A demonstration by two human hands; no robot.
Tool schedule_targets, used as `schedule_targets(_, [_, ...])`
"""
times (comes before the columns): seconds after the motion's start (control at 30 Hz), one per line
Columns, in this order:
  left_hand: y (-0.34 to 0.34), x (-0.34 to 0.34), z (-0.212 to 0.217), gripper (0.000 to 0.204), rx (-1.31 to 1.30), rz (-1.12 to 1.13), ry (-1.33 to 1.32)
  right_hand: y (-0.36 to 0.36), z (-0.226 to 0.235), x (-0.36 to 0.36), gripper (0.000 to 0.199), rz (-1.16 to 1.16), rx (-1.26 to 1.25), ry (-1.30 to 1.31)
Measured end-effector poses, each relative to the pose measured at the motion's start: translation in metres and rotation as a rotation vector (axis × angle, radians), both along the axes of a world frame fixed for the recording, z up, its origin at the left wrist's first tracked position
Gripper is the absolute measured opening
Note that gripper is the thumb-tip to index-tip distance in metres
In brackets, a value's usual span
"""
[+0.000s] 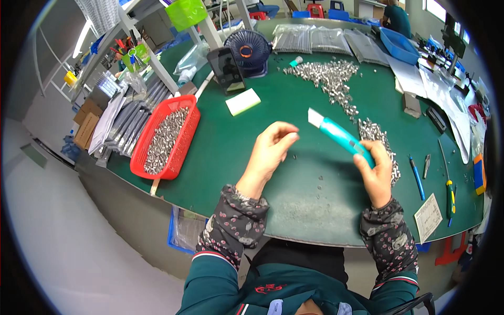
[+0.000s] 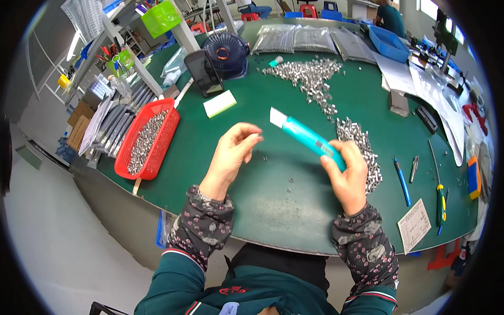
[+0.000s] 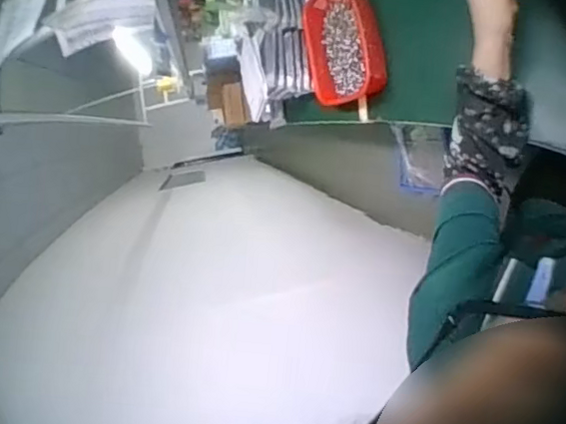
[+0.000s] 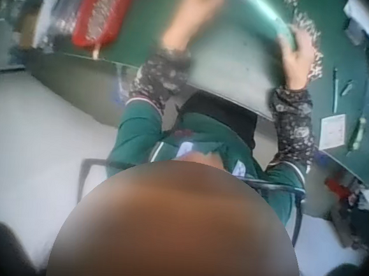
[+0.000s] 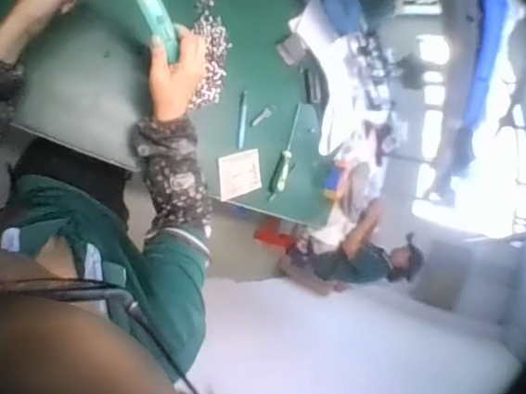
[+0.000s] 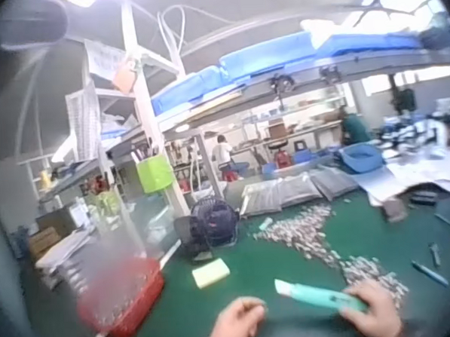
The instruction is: Trimming excess material from small metallic components using a utility knife at a workstation.
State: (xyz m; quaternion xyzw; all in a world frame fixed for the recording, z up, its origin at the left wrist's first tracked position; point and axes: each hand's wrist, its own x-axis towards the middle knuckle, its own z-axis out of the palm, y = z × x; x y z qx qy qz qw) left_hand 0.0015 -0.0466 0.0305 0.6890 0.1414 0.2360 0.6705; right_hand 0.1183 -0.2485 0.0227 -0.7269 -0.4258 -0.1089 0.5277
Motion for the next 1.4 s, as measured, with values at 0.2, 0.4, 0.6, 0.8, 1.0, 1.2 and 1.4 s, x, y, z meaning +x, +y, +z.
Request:
schedule_targets(0.2, [0.027, -0.011, -0.025, 0.014, -0.469, -0.145, -0.22, 0.004, -0.003, -0.013, 0.021, 0.139, -0.125, -0.016])
schedule_targets(0.4, [0.027, -0.007, -0.025, 0.014, -0.542, -0.186, -0.184, 0.006, -0.003, -0.013, 0.02, 0.158, -0.138, -0.019])
schedule_targets(0.6, [0.028, -0.007, -0.029, 0.012, -0.549, -0.205, -0.173, 0.007, -0.006, -0.013, 0.021, 0.195, -0.167, 0.055])
schedule_targets(0.8, [0.027, -0.006, -0.031, 0.011, -0.534, -0.218, -0.131, 0.007, -0.009, -0.011, 0.021, 0.2, -0.197, 0.094])
schedule_targets(1.0, [0.025, -0.005, -0.033, 0.012, -0.485, -0.179, -0.067, 0.005, -0.01, -0.012, 0.022, 0.128, -0.202, 0.02])
schedule_targets(1.2, [0.025, -0.005, -0.033, 0.014, -0.435, -0.149, -0.009, 0.006, -0.009, -0.015, 0.022, 0.082, -0.189, -0.049])
schedule_targets(1.4, [0.023, -0.005, -0.033, 0.02, -0.412, -0.128, 0.0, 0.007, -0.01, -0.016, 0.022, 0.058, -0.184, -0.123])
